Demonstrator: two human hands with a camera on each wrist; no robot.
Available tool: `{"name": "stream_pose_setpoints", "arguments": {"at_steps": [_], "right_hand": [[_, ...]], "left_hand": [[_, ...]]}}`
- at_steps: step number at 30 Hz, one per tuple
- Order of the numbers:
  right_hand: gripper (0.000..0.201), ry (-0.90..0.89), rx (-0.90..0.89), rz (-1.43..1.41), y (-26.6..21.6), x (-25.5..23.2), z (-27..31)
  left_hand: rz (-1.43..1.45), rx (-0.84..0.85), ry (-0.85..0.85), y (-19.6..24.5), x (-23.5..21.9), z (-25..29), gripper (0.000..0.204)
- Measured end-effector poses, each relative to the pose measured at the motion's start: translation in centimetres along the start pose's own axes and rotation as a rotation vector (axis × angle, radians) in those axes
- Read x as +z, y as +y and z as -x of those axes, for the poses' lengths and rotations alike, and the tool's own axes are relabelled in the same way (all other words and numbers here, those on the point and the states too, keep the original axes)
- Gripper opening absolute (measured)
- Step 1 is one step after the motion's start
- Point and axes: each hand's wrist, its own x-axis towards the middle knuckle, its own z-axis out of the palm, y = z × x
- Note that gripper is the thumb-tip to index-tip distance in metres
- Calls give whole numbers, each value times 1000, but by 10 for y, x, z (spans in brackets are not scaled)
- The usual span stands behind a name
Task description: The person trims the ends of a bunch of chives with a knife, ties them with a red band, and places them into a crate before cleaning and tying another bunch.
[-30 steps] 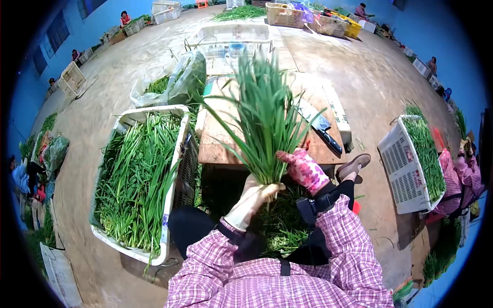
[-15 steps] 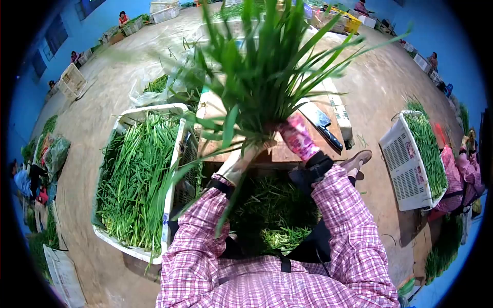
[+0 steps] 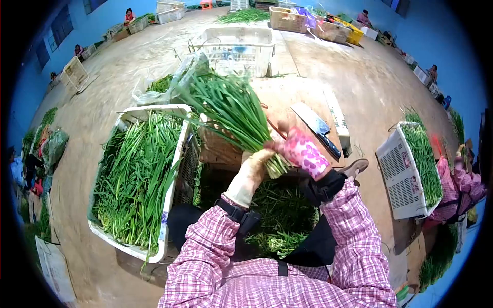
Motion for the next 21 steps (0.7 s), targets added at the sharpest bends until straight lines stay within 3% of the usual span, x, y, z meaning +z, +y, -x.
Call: {"name": "stream_pose_setpoints", "arguments": {"at_steps": [2, 3, 4, 5, 6, 7, 8, 9, 10, 11, 12, 13, 14, 16, 18, 20, 21], "right_hand": [[92, -58, -229, -65, 9, 6, 20], [87, -35, -205, -22, 12, 10, 27], [81, -15, -181, 20, 18, 16, 32], [60, 60, -180, -162, 35, 26, 33], [54, 62, -228, -326, 72, 46, 21], [47, 61, -274, -491, 118, 70, 2], [40, 61, -320, -658, 142, 82, -10], [20, 187, -210, -193, 128, 63, 2], [13, 305, -207, -277, 100, 43, 19], [11, 341, -163, -403, 84, 29, 29], [9, 377, -119, -530, 78, 21, 31], [8, 388, -178, -685, 85, 17, 25], [8, 393, -241, -839, 93, 14, 19], [14, 421, -260, -655, 111, 3, 3], [25, 619, -204, -374, 85, -6, -14], [35, 469, -232, -665, 71, -8, -21], [35, 482, -264, -479, 69, -3, -26]], "left_hand": [[-37, -140, -28, 2, 5, 2, 27], [-7, -265, -169, 10, 6, 5, 28], [-24, -297, -146, 16, 18, 8, 27], [-38, -327, -122, 22, 33, 9, 26], [-51, -358, -93, 24, 44, 7, 25], [-140, -517, -150, 25, 50, -3, 24], [-165, -499, -222, 11, 52, -14, 27], [-328, -414, -256, 19, 68, -15, 31], [-490, -327, -288, 31, 85, -14, 35], [-471, -197, -417, 34, 91, -16, 47], [-572, -180, -474, 35, 99, -28, 56], [-779, -196, -415, 43, 111, -32, 60], [-791, -162, -445, 49, 118, -40, 62], [-812, -92, -503, 59, 130, -57, 68], [-928, 143, -309, 80, 154, -50, 64], [-815, 83, -450, 98, 152, -66, 60], [-939, 189, -500, 107, 151, -67, 54]]}}
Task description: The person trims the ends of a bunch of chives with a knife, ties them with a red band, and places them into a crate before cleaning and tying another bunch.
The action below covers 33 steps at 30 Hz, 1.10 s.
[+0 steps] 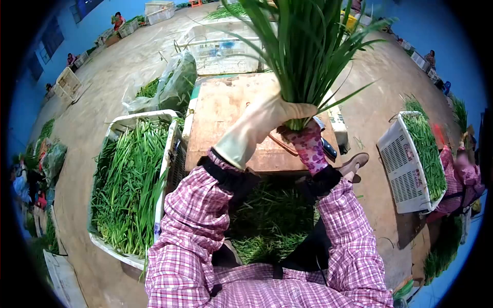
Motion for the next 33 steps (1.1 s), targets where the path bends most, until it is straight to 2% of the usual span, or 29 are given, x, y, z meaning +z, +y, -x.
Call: {"name": "stream_pose_setpoints", "arguments": {"at_steps": [1, 2, 4, 6, 7, 8, 10, 13, 14, 15, 16, 17, 18, 19, 20, 21, 22, 23, 25, 28, 30, 31, 32, 33], "right_hand": [[35, -23, -73, 168, 4, 7, -1], [37, -29, -210, 57, 22, 21, -1], [40, -208, 43, -475, 67, 50, 17], [38, -215, 31, -314, 75, 72, 33], [35, -214, 44, -280, 83, 83, 39], [30, -203, 95, -339, 104, 100, 38], [29, -163, 181, -280, 62, 91, 37], [22, 51, 170, -593, 45, 82, 27], [18, 45, 100, -547, 41, 69, 24], [15, 130, 308, -607, 3, 51, 15], [18, 65, 235, -748, 16, 34, 12], [21, -2, 162, -889, 31, 13, 9], [31, 8, 256, -922, 10, -7, 10], [41, 21, 351, -958, -16, -30, 12], [44, 64, 363, -999, -13, -47, 11], [46, 105, 376, -1039, -5, -65, 9], [53, 42, 405, -1204, 12, -82, 4], [52, 69, 449, -1216, 19, -96, 3], [51, 70, 459, -1359, 33, -113, 2], [47, 103, 417, -1167, 35, -129, -1], [45, 126, 404, -997, 31, -136, -7], [53, 103, 357, -1026, 29, -133, -13], [53, 82, 331, -984, 21, -131, -21], [53, 61, 303, -940, 3, -125, -29]], "left_hand": [[36, 37, 54, -17, -3, 1, 52], [71, 74, 109, -49, -5, 5, 50], [171, -22, 165, -94, -6, 23, 49], [302, -152, 202, -124, -5, 45, 49], [487, -243, 221, -122, 2, 56, 49], [419, -257, 229, -115, -2, 54, 49], [295, -298, 241, -94, -3, 54, 48], [338, -243, 181, -66, -3, 30, 50], [342, -166, 131, -62, -2, 19, 58], [177, -208, 32, -24, -10, 17, 74], [86, -109, 29, -32, -19, 5, 76], [177, -57, 17, -47, -31, -9, 75], [269, -6, 0, -62, -42, -23, 74], [202, -122, 70, -62, -57, -26, 55], [239, -203, 137, -100, -70, -42, 37], [-338, -365, 194, -109, -73, -51, 29], [-645, -359, 232, -133, -75, -56, 34], [-978, -214, 235, -170, -77, -61, 41], [-1187, -74, 260, -207, -76, -64, 40], [-1181, -318, 110, -228, -78, -62, 30], [-1178, -392, 98, -244, -79, -58, 24], [-1178, -432, 92, -253, -80, -53, 21], [-1213, -404, 239, -261, -78, -45, 17], [-1158, -366, 309, -261, -79, -36, 15]]}}
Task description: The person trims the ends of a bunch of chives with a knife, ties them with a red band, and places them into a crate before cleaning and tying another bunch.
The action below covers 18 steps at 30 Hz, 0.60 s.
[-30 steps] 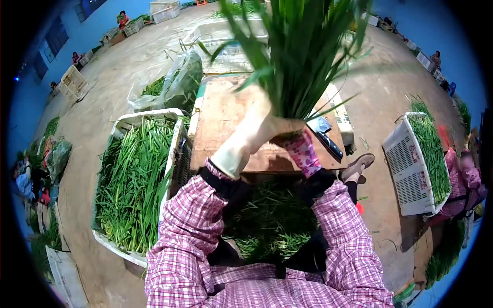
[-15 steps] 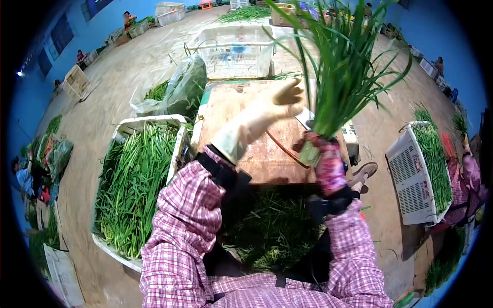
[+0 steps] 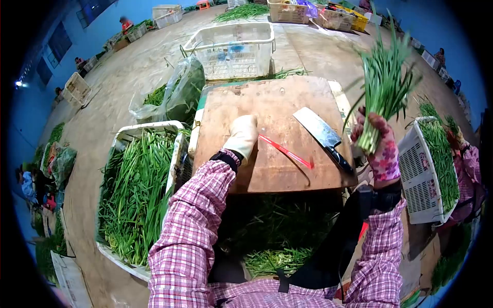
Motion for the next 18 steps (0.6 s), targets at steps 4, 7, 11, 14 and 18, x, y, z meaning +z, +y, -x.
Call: {"name": "stream_pose_setpoints", "arguments": {"at_steps": [4, 7, 11, 14, 18], "right_hand": [[47, -4, 32, 59, 1, 82, -9], [35, -68, 139, -13, 52, 126, -19], [23, 15, 386, 218, 189, 116, -42], [17, 68, 834, 149, 198, 115, -17], [30, -174, 524, 355, 215, 94, -35]], "left_hand": [[122, -127, 1, 0, -22, 19, 17], [-13, -243, -204, 1, -30, 12, 20], [-58, -156, -289, -2, -54, 19, 24], [36, -161, -459, -21, -49, 15, 26], [167, -187, -714, -34, -79, 21, 27]]}}
